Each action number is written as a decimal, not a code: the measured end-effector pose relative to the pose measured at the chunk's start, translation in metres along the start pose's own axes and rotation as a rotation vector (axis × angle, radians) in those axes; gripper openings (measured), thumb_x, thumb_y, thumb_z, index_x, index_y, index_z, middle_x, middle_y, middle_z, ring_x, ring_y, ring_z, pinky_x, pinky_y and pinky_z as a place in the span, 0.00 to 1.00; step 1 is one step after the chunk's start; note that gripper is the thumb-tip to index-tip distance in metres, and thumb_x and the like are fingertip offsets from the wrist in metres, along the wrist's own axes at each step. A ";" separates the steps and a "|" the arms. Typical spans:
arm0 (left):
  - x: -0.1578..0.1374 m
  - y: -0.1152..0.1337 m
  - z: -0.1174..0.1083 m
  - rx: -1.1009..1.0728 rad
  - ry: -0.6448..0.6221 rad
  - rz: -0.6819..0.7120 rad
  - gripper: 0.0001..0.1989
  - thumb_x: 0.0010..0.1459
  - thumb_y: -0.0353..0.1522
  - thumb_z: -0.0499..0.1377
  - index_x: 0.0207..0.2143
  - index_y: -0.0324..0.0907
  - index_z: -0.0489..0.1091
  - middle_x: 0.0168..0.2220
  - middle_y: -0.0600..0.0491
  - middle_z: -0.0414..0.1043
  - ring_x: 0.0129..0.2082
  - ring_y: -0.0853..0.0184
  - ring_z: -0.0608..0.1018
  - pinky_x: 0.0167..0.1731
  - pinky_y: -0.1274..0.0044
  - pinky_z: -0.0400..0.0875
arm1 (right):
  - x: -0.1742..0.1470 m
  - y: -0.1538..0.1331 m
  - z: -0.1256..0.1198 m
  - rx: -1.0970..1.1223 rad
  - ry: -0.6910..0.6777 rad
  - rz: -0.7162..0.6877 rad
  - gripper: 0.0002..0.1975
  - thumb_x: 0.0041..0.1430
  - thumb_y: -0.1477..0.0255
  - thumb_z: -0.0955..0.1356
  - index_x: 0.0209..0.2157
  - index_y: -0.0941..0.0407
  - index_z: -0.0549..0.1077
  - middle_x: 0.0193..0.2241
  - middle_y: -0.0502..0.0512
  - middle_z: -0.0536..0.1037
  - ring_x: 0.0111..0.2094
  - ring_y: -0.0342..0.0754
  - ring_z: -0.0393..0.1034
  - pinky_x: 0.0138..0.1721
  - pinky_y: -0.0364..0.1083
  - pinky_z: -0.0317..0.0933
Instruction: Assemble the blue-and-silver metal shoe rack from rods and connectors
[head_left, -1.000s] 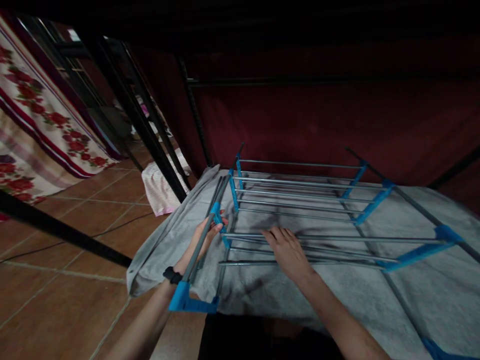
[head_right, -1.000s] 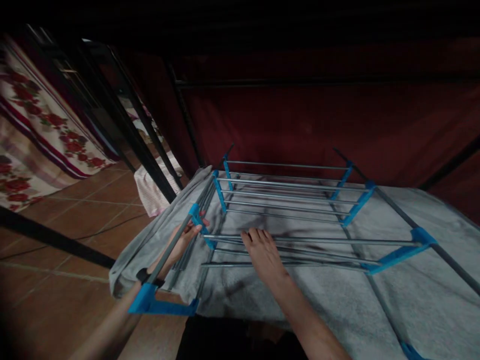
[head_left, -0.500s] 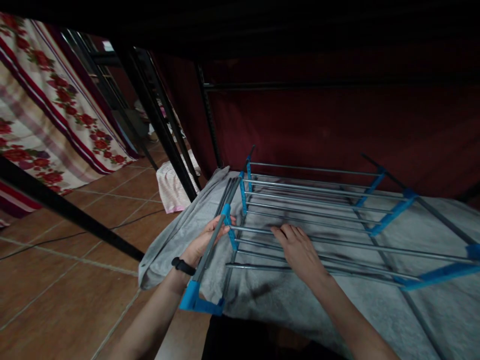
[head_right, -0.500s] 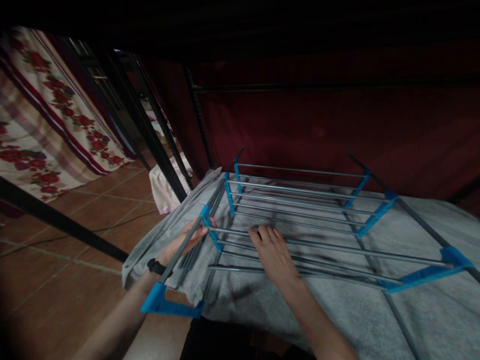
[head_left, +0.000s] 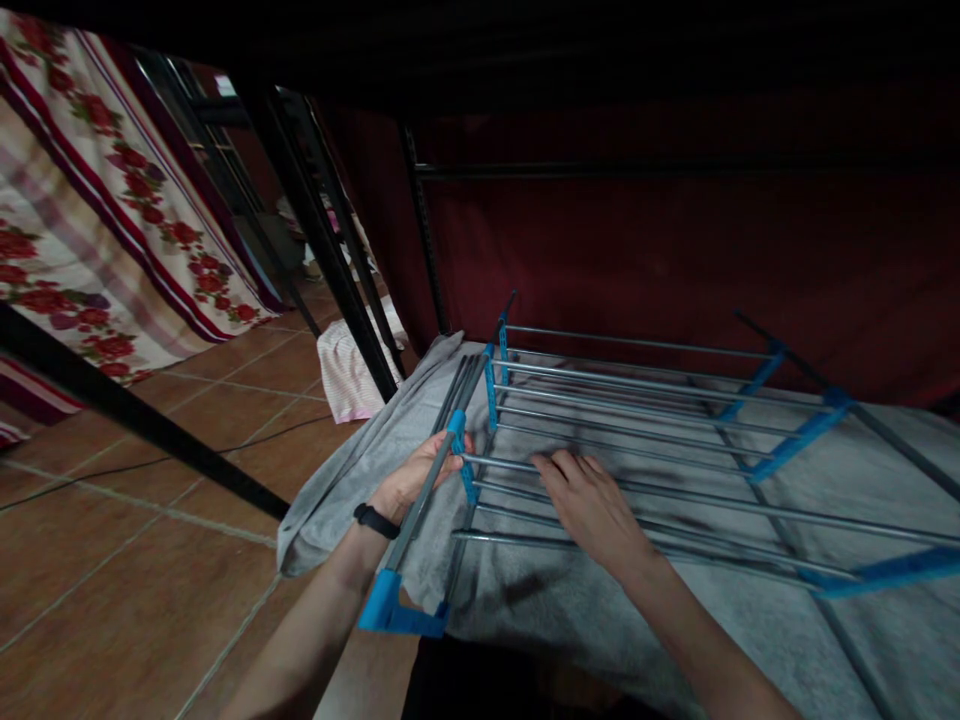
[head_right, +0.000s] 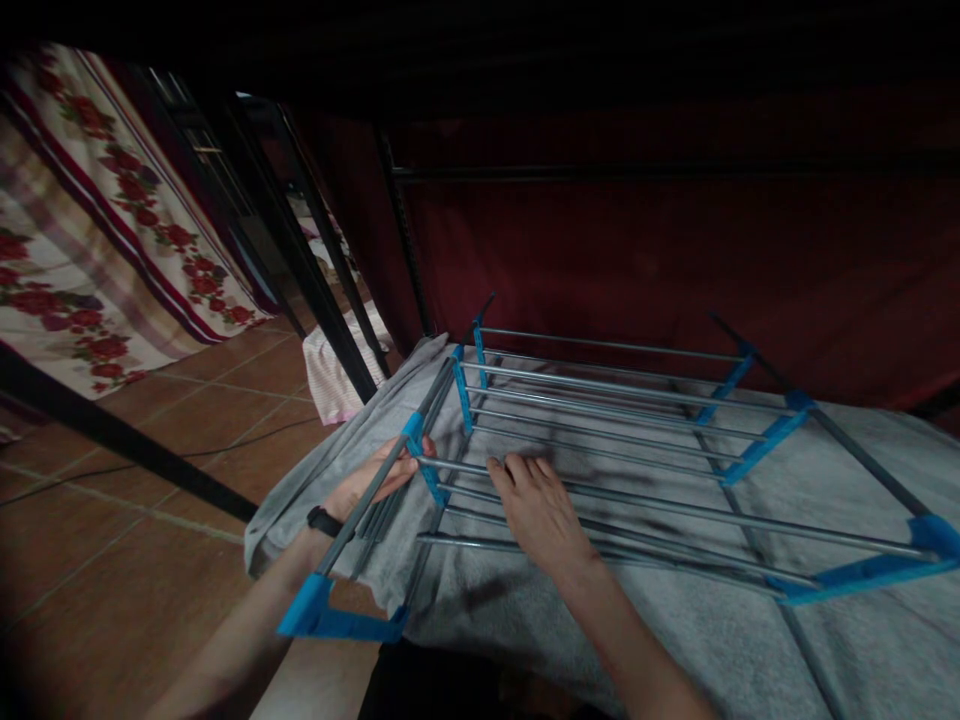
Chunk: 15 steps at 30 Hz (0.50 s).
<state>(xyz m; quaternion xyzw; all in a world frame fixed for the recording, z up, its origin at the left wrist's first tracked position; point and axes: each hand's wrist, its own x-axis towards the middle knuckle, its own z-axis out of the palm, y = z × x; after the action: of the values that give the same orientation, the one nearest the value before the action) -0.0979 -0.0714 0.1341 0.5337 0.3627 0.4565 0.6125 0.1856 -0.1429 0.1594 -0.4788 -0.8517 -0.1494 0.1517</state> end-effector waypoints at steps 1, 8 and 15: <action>0.000 0.000 0.001 -0.009 -0.003 -0.002 0.25 0.41 0.46 0.78 0.36 0.42 0.76 0.37 0.50 0.76 0.39 0.60 0.75 0.45 0.67 0.68 | 0.006 -0.006 0.000 0.009 -0.006 -0.024 0.22 0.69 0.82 0.65 0.61 0.54 0.72 0.47 0.55 0.77 0.44 0.49 0.72 0.54 0.50 0.64; 0.001 0.001 0.002 0.001 0.045 -0.042 0.27 0.41 0.52 0.76 0.40 0.48 0.79 0.40 0.48 0.80 0.45 0.51 0.79 0.50 0.61 0.73 | 0.051 -0.036 0.000 0.028 -0.090 -0.130 0.29 0.69 0.81 0.62 0.69 0.50 0.63 0.47 0.57 0.76 0.45 0.49 0.73 0.45 0.47 0.70; 0.010 0.005 0.002 -0.034 -0.013 -0.047 0.28 0.36 0.50 0.79 0.34 0.44 0.76 0.33 0.50 0.75 0.39 0.57 0.76 0.40 0.68 0.68 | 0.055 -0.031 -0.004 -0.003 -0.136 -0.163 0.35 0.68 0.83 0.60 0.73 0.51 0.55 0.45 0.58 0.77 0.41 0.50 0.75 0.36 0.46 0.71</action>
<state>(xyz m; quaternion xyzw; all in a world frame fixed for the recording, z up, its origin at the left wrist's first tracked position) -0.0938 -0.0621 0.1400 0.5175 0.3634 0.4446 0.6344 0.1317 -0.1176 0.1813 -0.4172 -0.8960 -0.1296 0.0799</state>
